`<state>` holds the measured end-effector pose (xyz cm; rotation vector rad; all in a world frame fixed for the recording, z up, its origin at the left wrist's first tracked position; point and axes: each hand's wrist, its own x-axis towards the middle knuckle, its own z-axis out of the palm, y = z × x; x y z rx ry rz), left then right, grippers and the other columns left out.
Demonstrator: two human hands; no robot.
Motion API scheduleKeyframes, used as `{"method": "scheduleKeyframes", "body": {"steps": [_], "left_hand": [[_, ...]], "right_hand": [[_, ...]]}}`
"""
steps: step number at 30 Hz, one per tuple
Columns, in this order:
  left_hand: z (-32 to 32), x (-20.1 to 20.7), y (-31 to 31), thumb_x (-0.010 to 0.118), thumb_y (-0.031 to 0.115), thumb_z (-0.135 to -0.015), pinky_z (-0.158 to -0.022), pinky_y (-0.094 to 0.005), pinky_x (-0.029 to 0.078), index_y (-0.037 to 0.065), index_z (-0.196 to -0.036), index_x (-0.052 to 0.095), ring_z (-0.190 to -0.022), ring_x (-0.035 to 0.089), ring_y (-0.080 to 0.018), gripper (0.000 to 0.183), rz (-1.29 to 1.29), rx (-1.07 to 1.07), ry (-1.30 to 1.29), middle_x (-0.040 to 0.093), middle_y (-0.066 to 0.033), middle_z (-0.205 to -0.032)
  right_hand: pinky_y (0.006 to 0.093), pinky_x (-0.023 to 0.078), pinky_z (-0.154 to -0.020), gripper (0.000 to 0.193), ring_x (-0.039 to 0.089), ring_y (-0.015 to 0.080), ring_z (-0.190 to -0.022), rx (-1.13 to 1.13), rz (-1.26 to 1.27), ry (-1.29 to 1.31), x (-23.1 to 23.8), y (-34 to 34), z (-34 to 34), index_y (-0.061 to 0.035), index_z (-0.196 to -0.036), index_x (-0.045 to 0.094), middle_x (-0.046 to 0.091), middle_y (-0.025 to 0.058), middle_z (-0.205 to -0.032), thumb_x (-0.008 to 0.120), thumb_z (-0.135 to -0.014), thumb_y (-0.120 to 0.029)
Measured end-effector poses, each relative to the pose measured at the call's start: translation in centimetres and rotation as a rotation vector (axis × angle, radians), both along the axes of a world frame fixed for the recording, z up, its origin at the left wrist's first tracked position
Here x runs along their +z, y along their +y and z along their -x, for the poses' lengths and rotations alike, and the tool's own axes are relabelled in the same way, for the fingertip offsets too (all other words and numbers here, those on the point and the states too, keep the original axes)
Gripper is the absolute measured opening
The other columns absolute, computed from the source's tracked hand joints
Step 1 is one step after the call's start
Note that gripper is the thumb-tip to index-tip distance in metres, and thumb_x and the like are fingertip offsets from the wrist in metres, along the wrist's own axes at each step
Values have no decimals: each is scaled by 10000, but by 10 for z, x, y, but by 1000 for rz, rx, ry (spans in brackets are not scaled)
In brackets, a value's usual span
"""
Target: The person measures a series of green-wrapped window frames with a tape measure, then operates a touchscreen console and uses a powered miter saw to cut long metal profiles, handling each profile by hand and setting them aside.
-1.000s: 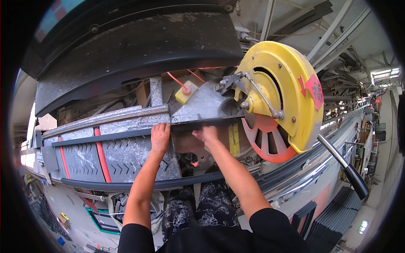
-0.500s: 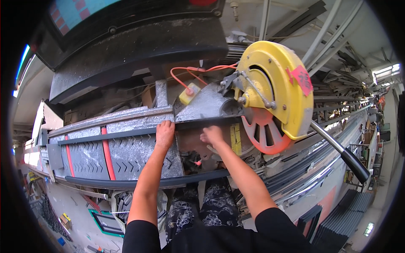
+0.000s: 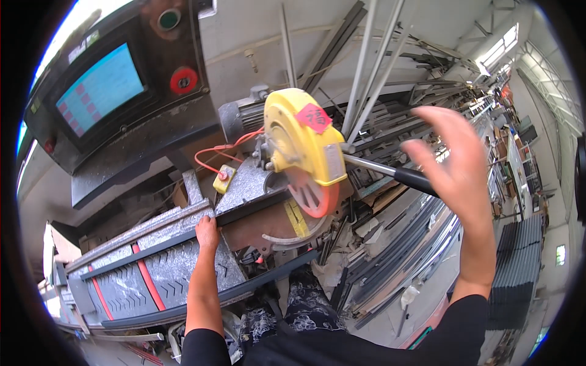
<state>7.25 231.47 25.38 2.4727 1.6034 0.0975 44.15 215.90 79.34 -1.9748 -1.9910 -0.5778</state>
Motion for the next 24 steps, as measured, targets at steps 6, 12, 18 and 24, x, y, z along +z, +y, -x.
{"method": "scheduleKeyframes", "body": {"steps": [6,12,18,24], "left_hand": [[4,-2,0,786,223,-691,-801,-450,466,59,-905,633,-997,563,-307,310,-6,7,31,580,-112,-973],[5,-8,-1,786,208,-679,-808,-446,454,56,-930,629,-1009,559,-299,333,-16,-1,30,578,-101,-990],[-6,-8,-3,765,226,-703,-824,-436,449,62,-959,632,-1033,546,-282,331,11,21,118,583,-85,-1018],[-2,-22,0,771,241,-703,-841,-450,445,51,-979,631,-1048,549,-291,363,11,19,138,580,-95,-1052]], "right_hand": [[321,571,-718,441,674,199,-814,283,743,640,-37,-11,-35,33,-1213,588,641,148,-1088,649,-905,-276],[402,518,-914,846,647,296,-976,-54,863,668,-134,-121,-17,-36,-1516,147,598,216,-1148,568,-928,-474],[325,530,-516,316,623,164,-508,-556,887,1262,-246,-182,-1,-43,-1089,477,617,55,-695,615,-922,-273],[341,492,-476,293,601,169,-481,-545,738,1128,-314,-205,1,-53,-1056,503,589,80,-673,629,-905,-271]]}}
